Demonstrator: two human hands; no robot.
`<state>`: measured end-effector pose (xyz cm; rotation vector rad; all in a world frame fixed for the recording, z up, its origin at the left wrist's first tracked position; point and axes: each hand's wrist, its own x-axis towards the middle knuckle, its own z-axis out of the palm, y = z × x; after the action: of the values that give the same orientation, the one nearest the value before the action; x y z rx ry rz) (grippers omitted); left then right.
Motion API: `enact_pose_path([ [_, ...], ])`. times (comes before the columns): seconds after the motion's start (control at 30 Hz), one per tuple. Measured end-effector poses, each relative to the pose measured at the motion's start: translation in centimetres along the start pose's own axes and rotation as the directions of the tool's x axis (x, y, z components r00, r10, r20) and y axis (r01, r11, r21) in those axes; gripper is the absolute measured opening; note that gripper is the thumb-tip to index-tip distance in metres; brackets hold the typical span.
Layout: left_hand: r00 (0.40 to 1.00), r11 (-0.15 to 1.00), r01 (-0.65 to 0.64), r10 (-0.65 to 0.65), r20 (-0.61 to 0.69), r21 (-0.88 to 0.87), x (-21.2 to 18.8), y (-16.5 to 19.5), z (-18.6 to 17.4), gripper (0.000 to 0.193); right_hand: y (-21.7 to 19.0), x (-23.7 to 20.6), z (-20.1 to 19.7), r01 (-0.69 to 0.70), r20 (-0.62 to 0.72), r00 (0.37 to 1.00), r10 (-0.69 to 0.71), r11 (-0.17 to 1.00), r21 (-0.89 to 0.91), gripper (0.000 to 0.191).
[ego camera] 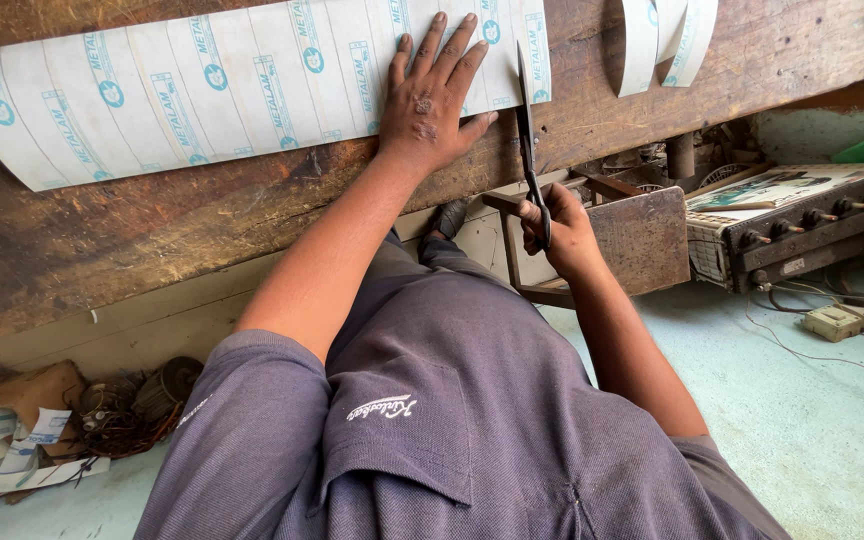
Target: The person cuts a roll of double-sided adhesive tape into strips with scissors, pressing the tape flat on the workbench and slicing along its length. They gather the cut strips into a stack, set it aside, unroll a fresh length of tape, and continue cutting it into strips.
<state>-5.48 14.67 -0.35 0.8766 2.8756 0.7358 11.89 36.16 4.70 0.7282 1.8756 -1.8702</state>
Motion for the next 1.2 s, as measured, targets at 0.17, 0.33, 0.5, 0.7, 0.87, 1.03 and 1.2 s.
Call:
enact_pose_path([
  [0.17, 1.0, 1.0, 0.003, -0.003, 0.004, -0.002, 0.1, 0.0, 0.0, 0.081, 0.2, 0.1, 0.3, -0.004, -0.025, 1.0, 0.004, 1.0, -0.011, 0.039],
  [0.33, 0.999, 1.0, 0.017, -0.017, 0.029, -0.002, 0.1, 0.0, 0.0, 0.081, -0.6, -0.4, 0.6, -0.022, -0.041, 0.999, 0.021, 1.0, -0.004, 0.037],
  [0.5, 0.999, 0.999, 0.022, -0.021, 0.042, -0.026, 0.2, 0.0, -0.2, 0.078, -3.3, 0.9, 0.8, -0.072, 0.004, 0.997, 0.072, 0.996, 0.059, 0.04],
  [0.7, 1.0, 0.999, 0.001, -0.001, -0.013, -0.043, 0.0, -0.1, -0.6, 0.076, -6.1, 3.6, 1.0, -0.127, 0.009, 0.992, 0.127, 0.991, 0.04, 0.048],
  [0.87, 1.0, 0.997, 0.012, -0.012, -0.007, -0.076, 0.0, 0.0, -0.9, 0.078, -5.9, 3.6, 1.6, -0.078, -0.019, 0.997, 0.078, 0.997, 0.007, 0.045],
  [1.03, 1.0, 0.997, -0.004, 0.002, -0.022, -0.072, -0.1, 0.0, -1.1, 0.076, -5.1, 3.6, 1.6, -0.073, -0.042, 0.996, 0.075, 0.996, 0.045, 0.041],
  [1.2, 1.0, 0.997, 0.006, -0.006, -0.002, -0.077, 0.0, 0.0, -1.2, 0.077, -4.2, 3.9, 1.4, -0.055, -0.077, 0.996, 0.054, 0.998, -0.016, 0.041],
])
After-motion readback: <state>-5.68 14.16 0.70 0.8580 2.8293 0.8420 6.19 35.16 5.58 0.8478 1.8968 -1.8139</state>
